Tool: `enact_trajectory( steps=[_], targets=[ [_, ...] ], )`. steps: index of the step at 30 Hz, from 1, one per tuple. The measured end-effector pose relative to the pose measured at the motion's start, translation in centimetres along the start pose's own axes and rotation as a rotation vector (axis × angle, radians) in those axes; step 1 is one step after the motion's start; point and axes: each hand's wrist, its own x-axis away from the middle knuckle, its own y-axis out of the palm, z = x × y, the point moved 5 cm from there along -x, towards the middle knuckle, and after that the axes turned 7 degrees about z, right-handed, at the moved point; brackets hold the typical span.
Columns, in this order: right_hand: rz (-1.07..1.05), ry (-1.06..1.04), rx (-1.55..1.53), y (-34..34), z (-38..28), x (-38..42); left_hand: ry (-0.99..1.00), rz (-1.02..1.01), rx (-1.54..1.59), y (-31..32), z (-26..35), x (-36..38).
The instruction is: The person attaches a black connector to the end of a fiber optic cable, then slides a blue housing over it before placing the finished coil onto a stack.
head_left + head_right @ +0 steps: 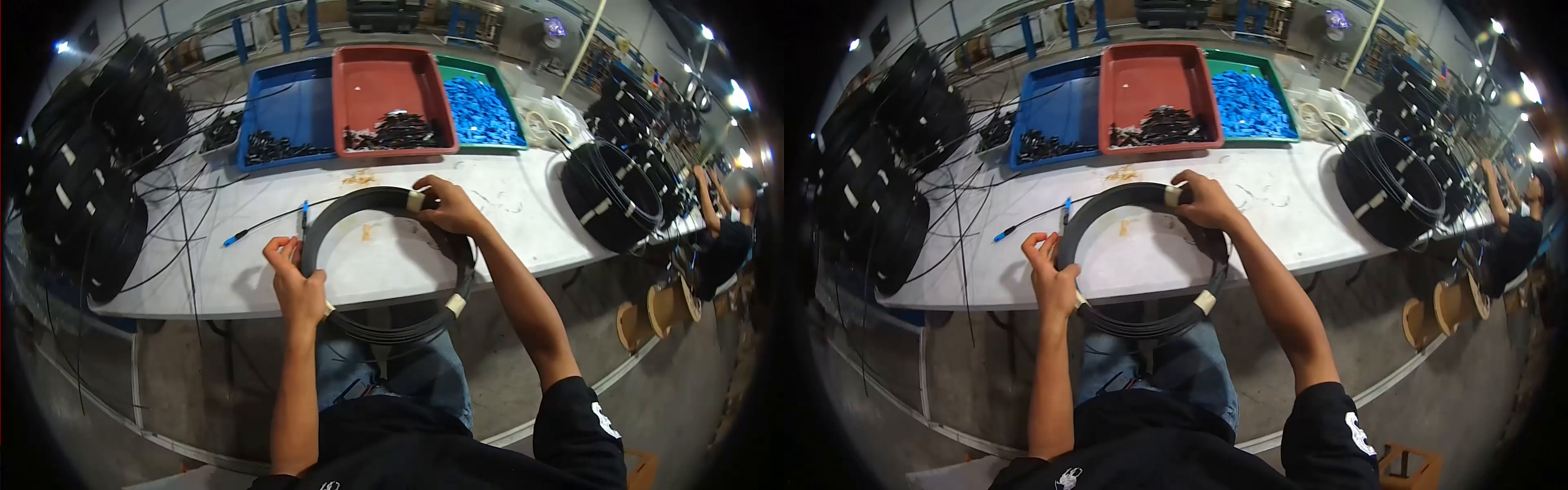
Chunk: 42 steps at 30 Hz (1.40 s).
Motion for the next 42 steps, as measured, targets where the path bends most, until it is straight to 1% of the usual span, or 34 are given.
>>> enact_trajectory(
  steps=[3,5,7,9,10,11,13,14,16,17,20,21,22,23,25,27,29,32,35,37,38,39,40,42],
  targets=[
    [-0.011,-0.007,-0.016,-0.2,-0.3,0.2,0.001,0.044,-0.01,0.0,0.3,0.0],
    [0.017,0.04,-0.001,-0.5,-0.7,0.3,0.008,-0.01,-0.034,0.0,0.9,0.0],
    [0.002,0.048,-0.005,-0.4,-0.7,0.2,0.015,0.013,-0.039,-0.1,1.3,0.0],
    [0.009,0.054,-0.028,-0.3,-0.4,0.2,0.026,-0.011,-0.03,0.0,1.3,0.0],
    [0.022,0.033,-0.026,-0.3,-0.6,0.2,-0.042,-0.053,-0.043,0.1,1.2,0.0],
    [0.02,0.035,-0.026,-0.3,-0.7,0.2,-0.044,-0.053,-0.044,0.0,1.5,0.1],
    [0.0,0.066,-0.02,-0.4,-0.9,0.2,0.033,-0.089,-0.152,0.2,2.4,0.2],
    [0.005,0.067,-0.017,-0.5,-1.0,0.1,0.036,-0.092,-0.148,0.3,2.2,0.1],
    [-0.004,0.042,0.052,-0.6,-1.2,0.0,0.111,-0.09,-0.034,0.2,1.6,-0.2],
    [0.008,0.045,0.056,-0.6,-1.0,0.1,0.119,-0.099,-0.027,0.3,1.5,-0.2],
    [0.065,0.083,-0.091,-1.2,-1.3,1.0,0.101,-0.067,0.108,0.2,0.6,-0.4],
    [0.062,0.128,-0.157,-1.4,-1.5,1.6,0.138,-0.059,0.139,0.0,0.1,-0.5],
    [0.113,0.068,-0.143,-1.9,-2.2,2.5,0.13,-0.086,0.163,-0.2,0.0,-0.6],
    [0.167,0.017,-0.119,-2.4,-2.8,3.4,0.052,-0.111,0.256,-0.2,-0.3,-0.5],
    [0.198,0.079,-0.057,-3.7,-4.1,5.6,0.027,-0.174,0.338,-0.1,2.0,0.1],
    [0.259,0.101,-0.003,-5.5,-5.5,7.5,0.051,-0.26,0.386,0.6,3.8,0.2],
    [0.303,0.007,0.026,-7.6,-6.4,9.4,0.075,-0.371,0.394,1.8,5.6,-0.3],
    [0.324,0.055,0.054,-11.8,-8.0,11.9,0.092,-0.506,0.457,4.5,9.2,-1.2],
    [0.493,0.014,0.139,-16.1,-7.8,13.4,0.054,-0.595,0.527,8.1,13.0,-1.6],
    [0.7,-0.025,0.162,-19.9,-7.7,13.7,0.26,-0.602,0.49,11.1,16.7,-2.1],
    [0.77,-0.098,0.299,-22.5,-7.6,13.7,0.366,-0.643,0.524,12.9,19.0,-2.2],
    [0.849,-0.107,0.342,-25.5,-7.1,13.8,0.425,-0.634,0.504,15.1,21.6,-2.5],
    [0.929,-0.112,0.384,-28.4,-6.5,13.9,0.479,-0.658,0.546,17.5,24.3,-2.7],
    [1.057,-0.066,0.331,-34.5,-5.1,14.4,0.586,-0.79,0.754,24.2,30.5,-2.9]
  ],
)
